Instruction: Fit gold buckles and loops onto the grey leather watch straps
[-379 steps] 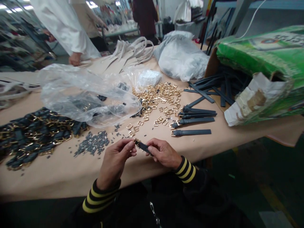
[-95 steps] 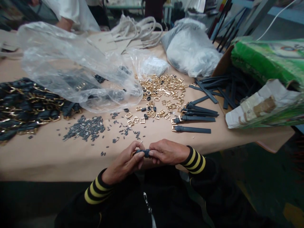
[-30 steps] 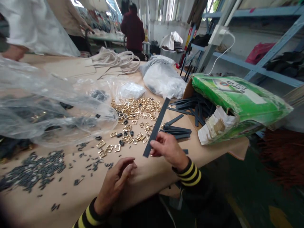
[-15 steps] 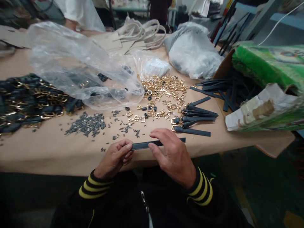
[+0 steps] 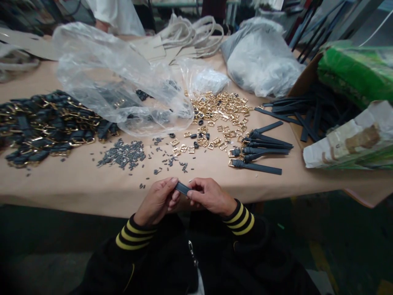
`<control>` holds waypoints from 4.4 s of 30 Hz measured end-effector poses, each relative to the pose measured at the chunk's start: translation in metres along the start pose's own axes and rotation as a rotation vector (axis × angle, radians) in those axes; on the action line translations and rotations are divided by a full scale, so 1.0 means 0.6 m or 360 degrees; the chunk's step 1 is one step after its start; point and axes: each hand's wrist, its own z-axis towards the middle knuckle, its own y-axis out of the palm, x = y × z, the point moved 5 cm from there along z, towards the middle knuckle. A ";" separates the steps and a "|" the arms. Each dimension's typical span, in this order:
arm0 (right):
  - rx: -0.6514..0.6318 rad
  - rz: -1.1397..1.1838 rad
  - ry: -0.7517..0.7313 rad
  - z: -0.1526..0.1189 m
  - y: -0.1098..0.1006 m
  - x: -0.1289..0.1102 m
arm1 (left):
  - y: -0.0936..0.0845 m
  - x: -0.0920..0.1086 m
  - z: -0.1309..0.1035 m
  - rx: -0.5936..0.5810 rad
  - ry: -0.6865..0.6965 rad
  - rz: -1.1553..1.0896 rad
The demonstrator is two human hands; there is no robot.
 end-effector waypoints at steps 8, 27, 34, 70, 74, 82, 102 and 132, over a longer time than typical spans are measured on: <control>0.0022 0.0324 -0.0098 -0.003 0.008 -0.005 | 0.021 -0.002 0.006 0.0116 0.0177 0.0245; 0.0239 0.0314 -0.0071 0.008 -0.013 0.010 | -0.036 0.085 -0.029 0.1081 0.1115 0.1095; 0.0220 0.0365 -0.0044 0.013 -0.009 0.013 | -0.029 0.056 -0.002 0.0458 0.0514 0.0526; -0.0013 0.0281 -0.0065 0.028 -0.018 -0.001 | -0.008 0.037 0.018 0.0188 0.0304 0.0450; 0.0156 0.0346 -0.0084 0.042 -0.036 0.003 | -0.046 0.100 0.038 0.0473 0.0672 0.1148; 0.0253 0.0446 -0.0072 0.051 -0.050 -0.001 | -0.085 0.194 0.155 0.0643 0.1096 0.2269; 0.0445 -0.0111 -0.0169 0.034 -0.049 -0.032 | -0.060 0.176 0.119 0.0200 0.0657 0.1050; 0.0492 -0.0779 -0.0282 0.017 -0.018 -0.034 | 0.028 0.035 0.021 0.0102 0.0390 0.0547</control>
